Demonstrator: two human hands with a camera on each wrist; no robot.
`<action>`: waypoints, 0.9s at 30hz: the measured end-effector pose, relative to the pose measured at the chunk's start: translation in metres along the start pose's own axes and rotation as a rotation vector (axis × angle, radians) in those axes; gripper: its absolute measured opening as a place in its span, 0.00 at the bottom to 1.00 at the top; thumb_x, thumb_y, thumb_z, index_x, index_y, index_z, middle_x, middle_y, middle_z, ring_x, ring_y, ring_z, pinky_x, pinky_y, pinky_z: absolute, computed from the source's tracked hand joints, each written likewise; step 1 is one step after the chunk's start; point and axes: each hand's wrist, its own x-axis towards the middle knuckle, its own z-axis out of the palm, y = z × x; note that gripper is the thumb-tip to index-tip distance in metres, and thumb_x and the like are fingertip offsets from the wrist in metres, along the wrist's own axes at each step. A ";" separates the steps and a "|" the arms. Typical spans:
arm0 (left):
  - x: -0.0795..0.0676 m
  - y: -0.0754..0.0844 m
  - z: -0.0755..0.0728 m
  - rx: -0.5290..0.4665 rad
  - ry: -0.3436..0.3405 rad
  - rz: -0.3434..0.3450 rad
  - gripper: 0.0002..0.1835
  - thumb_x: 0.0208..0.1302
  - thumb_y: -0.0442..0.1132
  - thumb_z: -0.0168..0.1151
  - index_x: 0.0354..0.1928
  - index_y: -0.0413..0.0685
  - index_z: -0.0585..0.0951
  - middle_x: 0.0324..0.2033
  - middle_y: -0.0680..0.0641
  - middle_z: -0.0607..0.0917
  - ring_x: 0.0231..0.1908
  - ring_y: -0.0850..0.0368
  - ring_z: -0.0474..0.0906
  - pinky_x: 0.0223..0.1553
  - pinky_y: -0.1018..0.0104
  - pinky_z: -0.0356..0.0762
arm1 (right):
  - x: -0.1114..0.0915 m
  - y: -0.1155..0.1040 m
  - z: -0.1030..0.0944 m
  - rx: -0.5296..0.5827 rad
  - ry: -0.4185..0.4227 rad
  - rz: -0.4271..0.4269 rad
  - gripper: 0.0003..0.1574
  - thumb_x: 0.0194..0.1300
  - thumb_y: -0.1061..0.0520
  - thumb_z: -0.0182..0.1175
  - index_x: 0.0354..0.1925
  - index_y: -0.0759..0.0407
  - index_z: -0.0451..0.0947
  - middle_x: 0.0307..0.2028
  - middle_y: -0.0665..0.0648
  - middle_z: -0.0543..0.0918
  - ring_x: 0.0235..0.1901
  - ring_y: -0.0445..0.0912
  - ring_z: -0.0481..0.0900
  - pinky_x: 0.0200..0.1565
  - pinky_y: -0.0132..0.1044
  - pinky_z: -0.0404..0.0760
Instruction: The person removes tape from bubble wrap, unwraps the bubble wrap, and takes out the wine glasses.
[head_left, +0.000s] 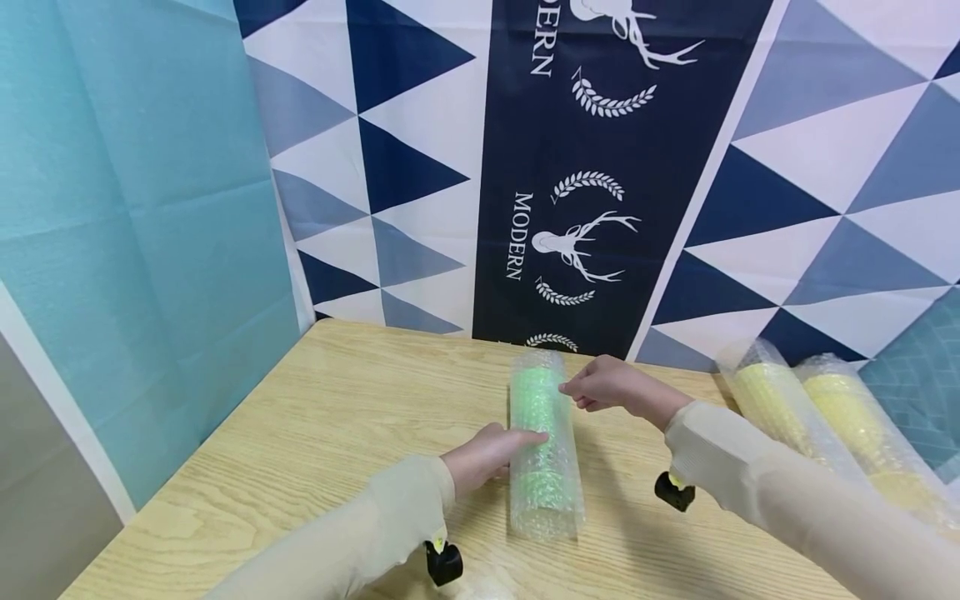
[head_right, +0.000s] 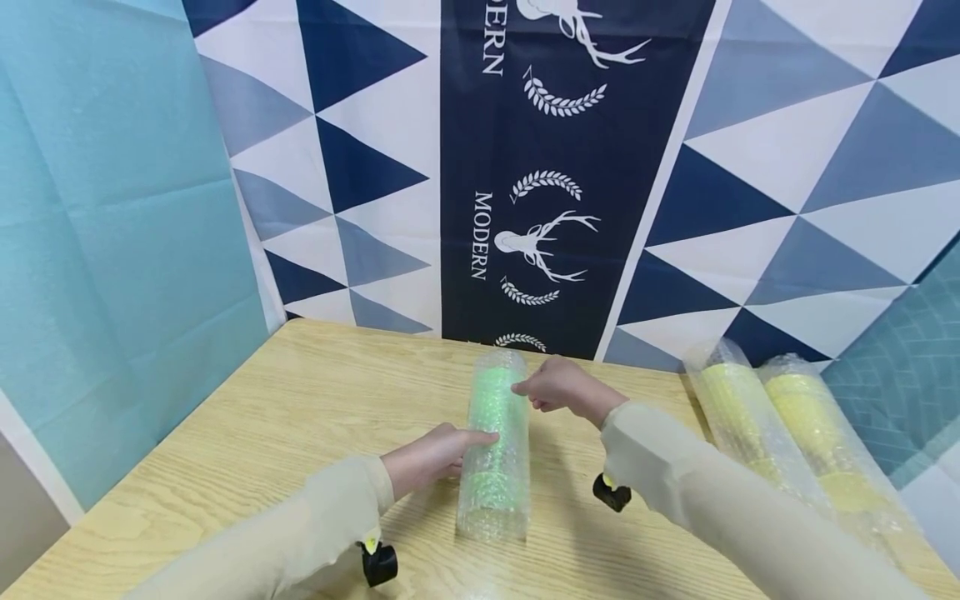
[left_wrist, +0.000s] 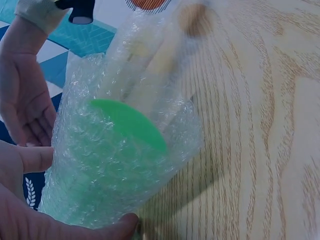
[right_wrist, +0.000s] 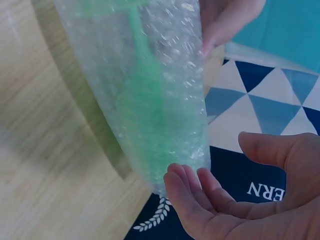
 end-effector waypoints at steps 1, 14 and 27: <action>0.000 0.000 0.001 0.003 0.004 0.000 0.51 0.56 0.58 0.64 0.70 0.30 0.54 0.67 0.33 0.64 0.63 0.35 0.67 0.67 0.41 0.61 | 0.001 -0.001 -0.001 -0.008 0.002 0.000 0.15 0.66 0.53 0.59 0.33 0.65 0.79 0.24 0.49 0.76 0.29 0.40 0.76 0.46 0.36 0.84; 0.001 0.001 0.008 0.089 0.046 0.033 0.50 0.55 0.61 0.64 0.68 0.32 0.60 0.66 0.35 0.68 0.63 0.39 0.69 0.65 0.44 0.66 | 0.024 -0.013 -0.001 -0.119 0.071 0.010 0.17 0.61 0.52 0.63 0.24 0.65 0.78 0.20 0.49 0.78 0.24 0.38 0.78 0.38 0.34 0.86; 0.001 0.008 0.017 0.122 0.114 0.025 0.49 0.54 0.59 0.66 0.67 0.31 0.62 0.64 0.35 0.70 0.62 0.41 0.69 0.65 0.46 0.66 | 0.034 -0.033 0.007 -0.213 0.107 0.058 0.18 0.57 0.52 0.67 0.23 0.59 0.70 0.18 0.51 0.77 0.18 0.39 0.77 0.32 0.34 0.86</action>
